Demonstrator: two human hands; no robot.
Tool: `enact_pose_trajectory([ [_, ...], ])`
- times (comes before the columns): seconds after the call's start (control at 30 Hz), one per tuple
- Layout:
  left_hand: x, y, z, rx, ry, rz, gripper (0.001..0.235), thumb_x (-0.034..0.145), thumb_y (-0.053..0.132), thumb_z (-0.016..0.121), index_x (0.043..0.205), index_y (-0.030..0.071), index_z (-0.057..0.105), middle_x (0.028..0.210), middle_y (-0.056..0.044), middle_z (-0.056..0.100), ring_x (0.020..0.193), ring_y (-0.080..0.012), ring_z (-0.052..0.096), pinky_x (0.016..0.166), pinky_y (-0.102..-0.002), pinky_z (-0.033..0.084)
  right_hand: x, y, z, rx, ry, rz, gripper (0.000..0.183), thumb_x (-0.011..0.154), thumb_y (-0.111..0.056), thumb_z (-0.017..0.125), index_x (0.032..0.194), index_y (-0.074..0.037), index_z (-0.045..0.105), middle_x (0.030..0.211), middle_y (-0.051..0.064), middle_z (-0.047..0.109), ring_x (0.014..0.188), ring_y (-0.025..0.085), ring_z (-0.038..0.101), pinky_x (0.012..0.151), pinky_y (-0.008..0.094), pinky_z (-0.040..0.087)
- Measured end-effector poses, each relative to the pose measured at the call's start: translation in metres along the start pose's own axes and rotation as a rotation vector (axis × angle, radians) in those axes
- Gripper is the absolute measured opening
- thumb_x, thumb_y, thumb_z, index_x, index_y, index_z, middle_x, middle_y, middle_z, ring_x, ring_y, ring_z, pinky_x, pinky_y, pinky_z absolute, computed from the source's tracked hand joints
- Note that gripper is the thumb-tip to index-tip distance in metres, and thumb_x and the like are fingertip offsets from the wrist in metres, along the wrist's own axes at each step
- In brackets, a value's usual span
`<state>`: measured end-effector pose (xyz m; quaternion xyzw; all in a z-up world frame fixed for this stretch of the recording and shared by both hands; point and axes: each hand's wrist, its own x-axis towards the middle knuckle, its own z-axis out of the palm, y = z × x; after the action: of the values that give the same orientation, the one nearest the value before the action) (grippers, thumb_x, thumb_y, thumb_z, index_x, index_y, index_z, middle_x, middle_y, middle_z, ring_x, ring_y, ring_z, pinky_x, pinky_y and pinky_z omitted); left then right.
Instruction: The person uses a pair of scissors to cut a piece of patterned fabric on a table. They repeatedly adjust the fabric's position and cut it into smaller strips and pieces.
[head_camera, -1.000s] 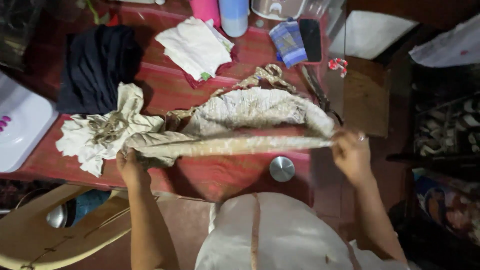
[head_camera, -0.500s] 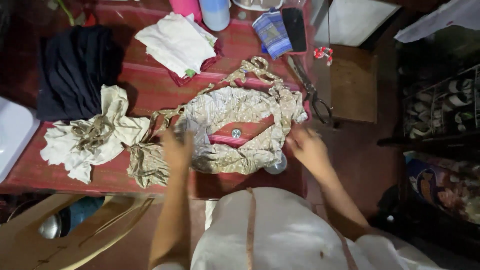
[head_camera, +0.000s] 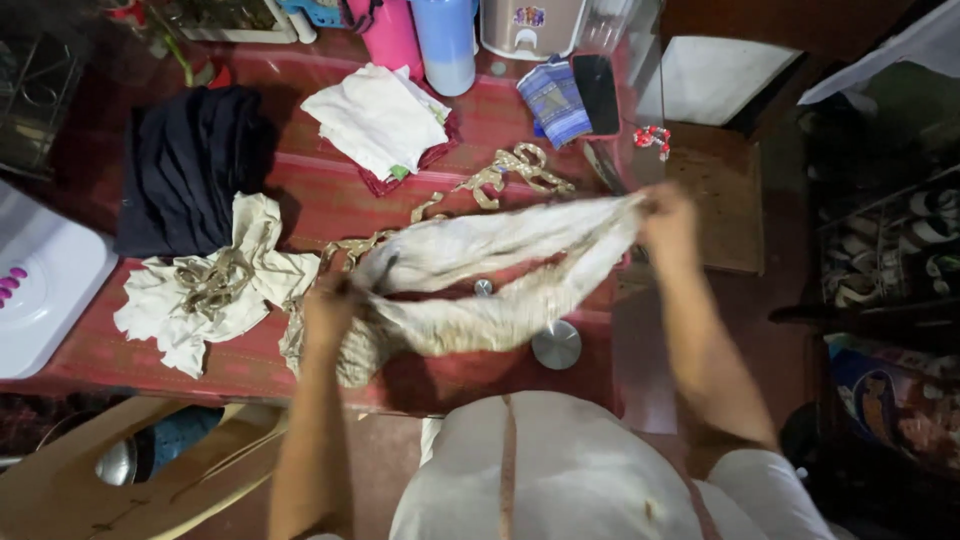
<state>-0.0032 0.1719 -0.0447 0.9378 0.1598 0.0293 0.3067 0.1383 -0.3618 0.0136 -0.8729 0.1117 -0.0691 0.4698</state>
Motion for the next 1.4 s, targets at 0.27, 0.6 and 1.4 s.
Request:
enact_pose_trajectory([
  [0.27,0.098,0.009,-0.156,0.151,0.370,0.384,0.039,0.076,0.000,0.059,0.110,0.008,0.077,0.099,-0.012,0.076,0.093,-0.0321,0.072,0.083,-0.041,0.053,0.079,-0.065,-0.131,-0.145,0.150,-0.187,0.022,0.099,-0.004,0.052,0.109,-0.010,0.071,0.072,0.012,0.069,0.055,0.018,0.068,0.043,0.030,0.052],
  [0.6,0.133,0.114,-0.228,0.170,0.825,0.691,0.036,0.078,-0.012,0.046,0.104,-0.008,0.070,0.092,-0.023,0.058,0.075,-0.0437,0.056,0.062,-0.051,0.043,0.103,-0.103,-0.166,-0.375,0.256,-0.438,0.013,0.106,0.002,0.060,0.107,-0.007,0.069,0.091,0.015,0.070,0.078,0.031,0.071,0.061,0.047,0.059],
  [1.4,-0.082,-0.109,-0.018,0.477,0.606,0.284,0.024,0.089,0.002,0.062,0.100,0.019,0.076,0.116,0.001,0.063,0.090,-0.0231,0.070,0.073,-0.036,0.059,-0.182,0.161,-0.040,-0.729,-0.005,-0.537,0.033,0.081,-0.034,0.073,0.113,-0.040,0.069,0.132,-0.010,0.060,0.123,0.024,0.055,0.105,0.047,0.041],
])
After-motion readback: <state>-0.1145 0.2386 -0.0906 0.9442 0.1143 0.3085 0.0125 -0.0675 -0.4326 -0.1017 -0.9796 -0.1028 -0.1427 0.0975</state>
